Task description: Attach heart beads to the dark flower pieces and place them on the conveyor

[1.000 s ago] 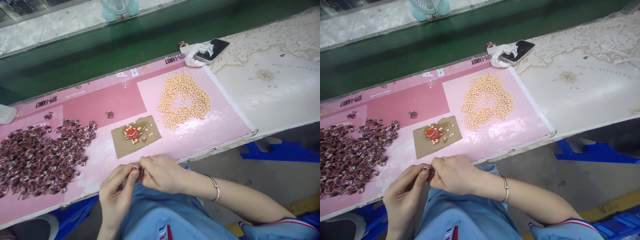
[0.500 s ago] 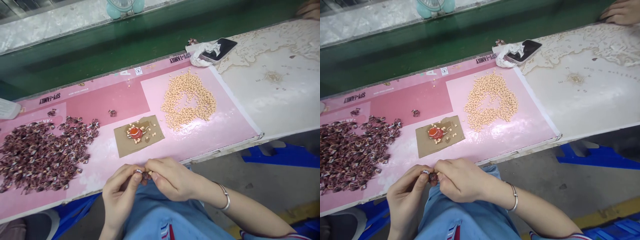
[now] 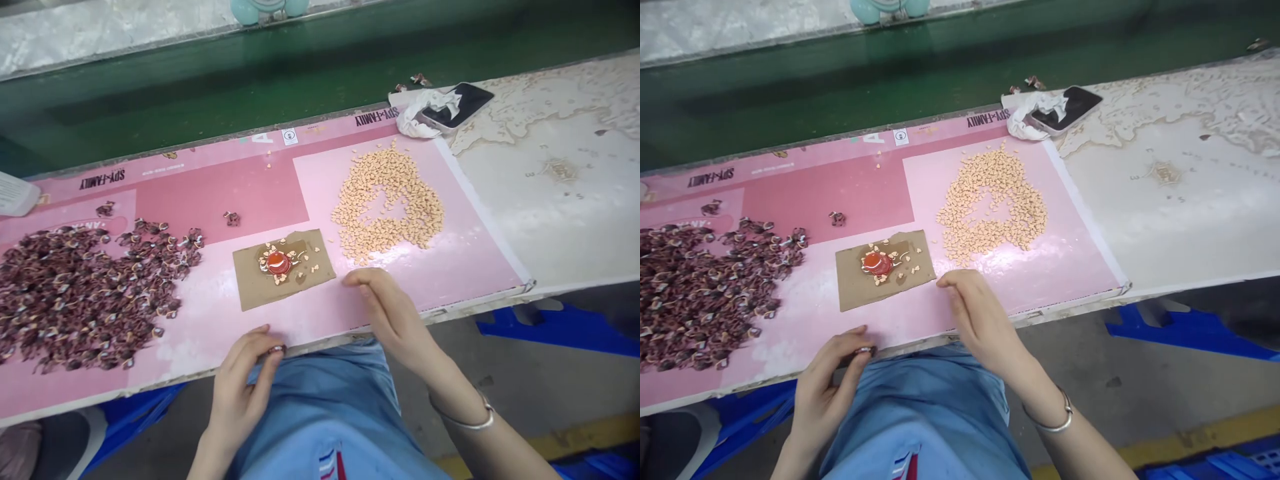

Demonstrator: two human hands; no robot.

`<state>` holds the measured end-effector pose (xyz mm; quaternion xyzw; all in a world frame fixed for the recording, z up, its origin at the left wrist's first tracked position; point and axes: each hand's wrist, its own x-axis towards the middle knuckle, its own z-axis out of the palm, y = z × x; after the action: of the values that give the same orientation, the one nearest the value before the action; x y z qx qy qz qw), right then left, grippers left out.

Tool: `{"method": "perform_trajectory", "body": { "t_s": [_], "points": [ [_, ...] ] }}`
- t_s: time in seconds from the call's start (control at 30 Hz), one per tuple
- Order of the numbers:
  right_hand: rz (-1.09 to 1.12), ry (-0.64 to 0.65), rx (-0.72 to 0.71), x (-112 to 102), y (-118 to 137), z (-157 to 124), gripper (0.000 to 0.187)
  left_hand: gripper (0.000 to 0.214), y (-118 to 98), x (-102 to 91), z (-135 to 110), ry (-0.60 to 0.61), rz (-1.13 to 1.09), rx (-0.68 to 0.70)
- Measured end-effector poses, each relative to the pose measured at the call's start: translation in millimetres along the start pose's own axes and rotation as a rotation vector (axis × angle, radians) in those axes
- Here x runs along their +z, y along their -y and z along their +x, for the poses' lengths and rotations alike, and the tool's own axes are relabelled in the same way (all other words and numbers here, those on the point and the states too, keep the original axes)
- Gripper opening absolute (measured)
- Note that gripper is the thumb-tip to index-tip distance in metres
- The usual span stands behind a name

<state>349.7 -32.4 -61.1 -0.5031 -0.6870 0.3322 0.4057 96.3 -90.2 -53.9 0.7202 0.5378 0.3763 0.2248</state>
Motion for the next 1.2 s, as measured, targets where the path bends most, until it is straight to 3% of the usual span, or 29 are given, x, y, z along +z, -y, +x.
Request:
{"method": "perform_trajectory", "body": {
  "t_s": [0.07,0.23,0.43,0.6,0.73,0.83,1.0,1.1,1.2],
  "points": [
    [-0.018,-0.082,-0.024,-9,-7,0,0.023,0.011,3,-2.0,-5,0.014,0.049,0.081],
    [-0.223,-0.247,0.066,-35,-19,-9,0.017,0.011,9,-7.4,-23,-0.044,0.101,0.12],
    [-0.413,-0.099,0.003,-46,-22,-22,0.005,0.012,20,-24.0,-52,-0.108,0.241,0.168],
    [-0.484,-0.06,-0.061,-35,-17,-22,0.003,0.021,21,-44.2,-58,-0.217,0.174,0.022],
    [-0.505,-0.025,-0.065,-30,-18,-20,0.009,0.023,12,-45.0,-48,-0.247,0.083,-0.032],
    [-0.437,-0.041,-0.018,-28,-12,-16,0.007,0.02,-2,-28.9,-35,-0.136,-0.069,-0.082],
    [0.0,-0.107,0.003,-2,23,-5,0.02,0.02,-28,8.1,11,0.058,-0.254,-0.134],
    [0.279,-0.085,-0.027,21,44,-1,0.025,0.017,-36,17.8,38,0.057,-0.301,-0.095],
    [0.302,-0.122,-0.053,36,54,5,0.026,0.015,-35,18.3,48,0.008,-0.314,-0.105]
  ]
}}
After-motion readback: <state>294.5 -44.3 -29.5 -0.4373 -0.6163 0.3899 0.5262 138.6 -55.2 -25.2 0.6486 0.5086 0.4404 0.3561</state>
